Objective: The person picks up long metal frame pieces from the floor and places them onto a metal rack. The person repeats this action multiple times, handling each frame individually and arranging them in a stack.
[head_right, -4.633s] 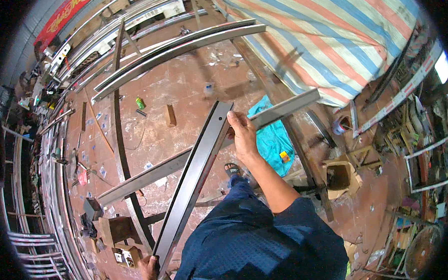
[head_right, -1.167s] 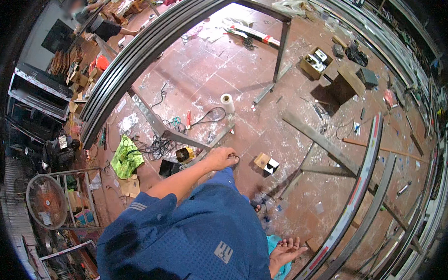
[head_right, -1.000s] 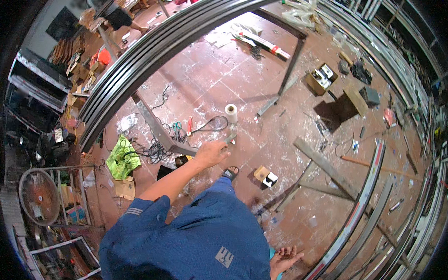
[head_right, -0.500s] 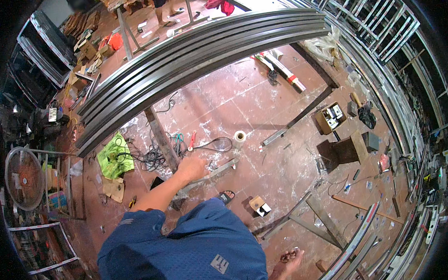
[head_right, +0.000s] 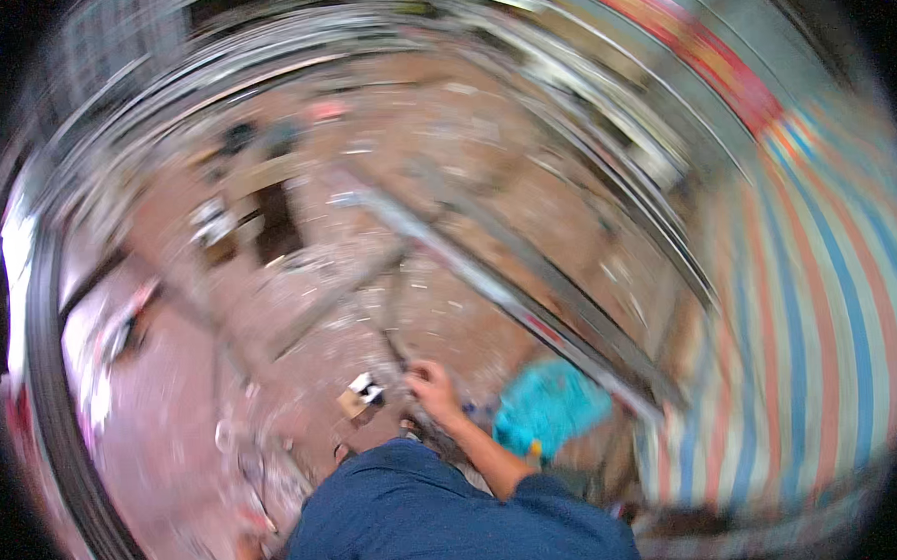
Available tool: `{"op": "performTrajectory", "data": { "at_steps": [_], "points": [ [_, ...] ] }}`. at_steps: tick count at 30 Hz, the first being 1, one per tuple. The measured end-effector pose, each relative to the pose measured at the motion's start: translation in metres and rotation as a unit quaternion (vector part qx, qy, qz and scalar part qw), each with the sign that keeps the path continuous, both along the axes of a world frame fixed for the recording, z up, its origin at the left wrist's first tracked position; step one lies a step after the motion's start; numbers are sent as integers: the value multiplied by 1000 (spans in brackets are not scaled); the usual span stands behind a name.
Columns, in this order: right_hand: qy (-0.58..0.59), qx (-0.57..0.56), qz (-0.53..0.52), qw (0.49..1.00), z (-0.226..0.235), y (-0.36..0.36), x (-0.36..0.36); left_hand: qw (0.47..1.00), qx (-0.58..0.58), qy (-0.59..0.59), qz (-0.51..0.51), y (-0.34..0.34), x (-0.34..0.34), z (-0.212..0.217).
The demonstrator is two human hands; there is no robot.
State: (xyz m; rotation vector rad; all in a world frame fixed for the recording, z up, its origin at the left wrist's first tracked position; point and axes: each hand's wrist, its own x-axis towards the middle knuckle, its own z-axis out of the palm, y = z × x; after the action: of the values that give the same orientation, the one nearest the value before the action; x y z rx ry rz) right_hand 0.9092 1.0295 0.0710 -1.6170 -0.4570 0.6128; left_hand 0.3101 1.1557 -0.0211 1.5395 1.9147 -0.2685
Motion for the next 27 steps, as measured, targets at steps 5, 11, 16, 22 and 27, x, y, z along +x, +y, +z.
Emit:
{"op": "performTrajectory", "data": {
  "at_steps": [5,11,16,22,27],
  "points": [
    [-167,-236,-77,954,68,-73,78,993,23,-112,-27,30,77,18],
    [-473,-304,-239,792,92,-158,169,983,-53,-159,-70,49,152,35],
    [-400,-466,-121,780,63,-210,233,976,-74,-168,-119,82,208,54],
    [-357,-456,-74,812,48,-222,259,957,-86,-232,-149,116,260,78],
    [-480,-442,-178,737,34,-224,224,940,-120,-197,-251,82,326,95]
  ]
}}
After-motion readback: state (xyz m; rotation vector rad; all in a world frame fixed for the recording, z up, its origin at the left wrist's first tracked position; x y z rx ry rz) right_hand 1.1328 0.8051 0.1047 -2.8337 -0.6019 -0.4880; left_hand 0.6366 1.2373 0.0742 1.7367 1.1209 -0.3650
